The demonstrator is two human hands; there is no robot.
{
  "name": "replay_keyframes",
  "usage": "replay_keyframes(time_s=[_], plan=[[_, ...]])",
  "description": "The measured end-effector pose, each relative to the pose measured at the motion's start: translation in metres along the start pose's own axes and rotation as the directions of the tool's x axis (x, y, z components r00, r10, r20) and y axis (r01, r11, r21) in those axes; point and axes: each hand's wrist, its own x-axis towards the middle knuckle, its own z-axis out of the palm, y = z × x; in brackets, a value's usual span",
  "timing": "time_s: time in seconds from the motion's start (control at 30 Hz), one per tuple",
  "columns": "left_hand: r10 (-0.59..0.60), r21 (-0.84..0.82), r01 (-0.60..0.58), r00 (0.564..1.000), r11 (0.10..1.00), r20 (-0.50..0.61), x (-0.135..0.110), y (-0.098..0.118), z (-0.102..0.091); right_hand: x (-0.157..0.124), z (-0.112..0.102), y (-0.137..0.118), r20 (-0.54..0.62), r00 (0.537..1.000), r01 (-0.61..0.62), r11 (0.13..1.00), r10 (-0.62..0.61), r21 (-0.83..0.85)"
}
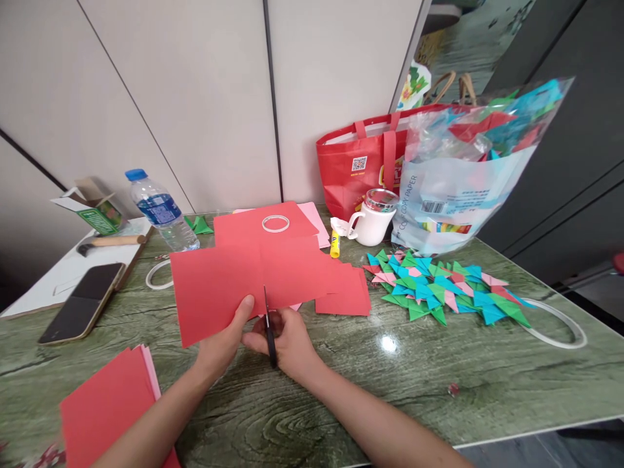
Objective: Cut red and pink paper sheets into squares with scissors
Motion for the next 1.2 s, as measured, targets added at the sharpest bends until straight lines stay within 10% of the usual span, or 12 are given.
replay_keyframes(time_s=[1.2], plan=[[0.036,0.012,-0.037,0.996,0.999,0.082,0.0028,-0.0052,0.0008,-0.0007,-0.0007,0.0038,-0.042,0.999,-0.024,1.000,0.024,0.002]])
